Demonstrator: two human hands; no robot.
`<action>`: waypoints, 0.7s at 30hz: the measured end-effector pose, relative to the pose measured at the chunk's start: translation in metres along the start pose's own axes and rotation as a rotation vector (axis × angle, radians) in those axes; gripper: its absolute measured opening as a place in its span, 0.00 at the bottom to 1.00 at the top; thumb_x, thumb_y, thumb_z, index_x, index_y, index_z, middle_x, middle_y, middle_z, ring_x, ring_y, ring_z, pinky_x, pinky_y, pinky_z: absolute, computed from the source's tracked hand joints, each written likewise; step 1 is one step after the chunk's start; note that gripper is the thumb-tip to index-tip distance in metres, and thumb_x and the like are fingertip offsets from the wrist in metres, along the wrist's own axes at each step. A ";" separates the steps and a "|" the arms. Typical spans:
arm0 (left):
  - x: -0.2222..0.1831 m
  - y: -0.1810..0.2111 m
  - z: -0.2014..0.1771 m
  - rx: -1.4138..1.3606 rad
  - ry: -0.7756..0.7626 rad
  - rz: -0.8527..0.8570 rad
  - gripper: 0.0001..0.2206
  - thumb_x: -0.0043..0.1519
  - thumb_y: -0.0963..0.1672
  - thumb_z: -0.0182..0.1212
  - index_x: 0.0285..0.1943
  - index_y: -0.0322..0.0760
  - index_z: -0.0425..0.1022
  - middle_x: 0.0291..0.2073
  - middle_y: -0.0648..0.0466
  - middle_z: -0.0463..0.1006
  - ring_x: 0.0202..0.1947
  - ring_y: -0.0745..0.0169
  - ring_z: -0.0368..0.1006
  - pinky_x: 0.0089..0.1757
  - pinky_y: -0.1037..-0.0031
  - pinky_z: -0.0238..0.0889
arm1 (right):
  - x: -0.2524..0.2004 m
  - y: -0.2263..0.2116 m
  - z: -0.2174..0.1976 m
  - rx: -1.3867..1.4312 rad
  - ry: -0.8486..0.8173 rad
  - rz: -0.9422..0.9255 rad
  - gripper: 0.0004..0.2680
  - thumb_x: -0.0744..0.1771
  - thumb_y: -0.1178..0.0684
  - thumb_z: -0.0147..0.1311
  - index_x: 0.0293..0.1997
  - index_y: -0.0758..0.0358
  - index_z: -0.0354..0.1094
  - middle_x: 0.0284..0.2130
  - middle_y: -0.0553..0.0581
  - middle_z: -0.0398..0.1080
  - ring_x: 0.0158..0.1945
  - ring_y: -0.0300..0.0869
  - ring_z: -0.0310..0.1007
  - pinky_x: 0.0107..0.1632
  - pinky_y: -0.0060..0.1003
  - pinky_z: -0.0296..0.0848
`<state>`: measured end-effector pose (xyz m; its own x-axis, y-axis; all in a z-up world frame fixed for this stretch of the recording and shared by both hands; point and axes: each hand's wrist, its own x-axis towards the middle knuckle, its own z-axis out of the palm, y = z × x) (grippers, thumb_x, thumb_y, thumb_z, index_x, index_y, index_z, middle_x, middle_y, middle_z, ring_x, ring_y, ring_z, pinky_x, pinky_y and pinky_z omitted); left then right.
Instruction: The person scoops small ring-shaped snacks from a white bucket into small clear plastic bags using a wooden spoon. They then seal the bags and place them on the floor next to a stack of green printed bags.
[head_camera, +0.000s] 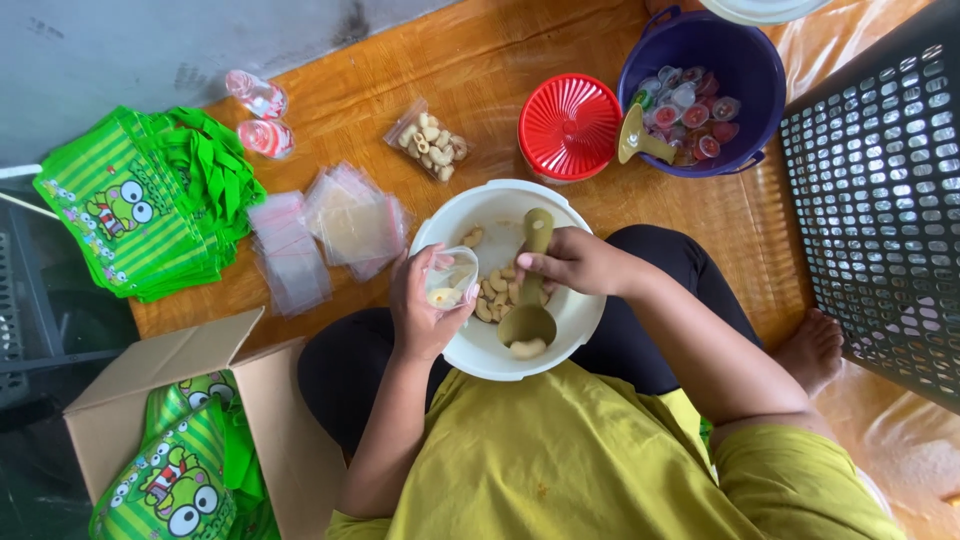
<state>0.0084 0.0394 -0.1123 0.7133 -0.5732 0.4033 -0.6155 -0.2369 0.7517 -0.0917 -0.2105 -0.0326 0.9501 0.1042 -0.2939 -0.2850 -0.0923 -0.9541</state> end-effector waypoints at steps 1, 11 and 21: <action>0.001 -0.002 0.000 0.000 0.004 0.008 0.34 0.45 0.47 0.78 0.62 0.35 0.72 0.38 0.50 0.80 0.41 0.48 0.78 0.63 0.52 0.54 | -0.004 0.014 -0.001 -0.005 0.003 -0.007 0.13 0.70 0.51 0.51 0.33 0.72 0.74 0.16 0.64 0.73 0.22 0.45 0.72 0.34 0.42 0.77; -0.001 0.001 -0.001 0.017 -0.053 -0.004 0.32 0.45 0.48 0.76 0.61 0.37 0.73 0.37 0.53 0.80 0.40 0.53 0.78 0.63 0.53 0.53 | -0.047 0.060 -0.005 0.409 0.675 -0.190 0.14 0.74 0.51 0.40 0.41 0.73 0.71 0.18 0.65 0.66 0.18 0.41 0.65 0.24 0.31 0.66; 0.006 0.010 -0.001 0.034 -0.059 0.028 0.41 0.35 0.47 0.81 0.62 0.34 0.72 0.40 0.47 0.79 0.43 0.45 0.77 0.63 0.48 0.52 | -0.049 -0.046 0.030 -0.423 0.698 -0.758 0.07 0.65 0.49 0.59 0.35 0.60 0.78 0.24 0.54 0.72 0.22 0.40 0.70 0.22 0.34 0.74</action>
<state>0.0067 0.0344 -0.1025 0.6751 -0.6250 0.3918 -0.6468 -0.2461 0.7218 -0.1291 -0.1816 0.0236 0.7605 -0.2909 0.5805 0.3392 -0.5844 -0.7372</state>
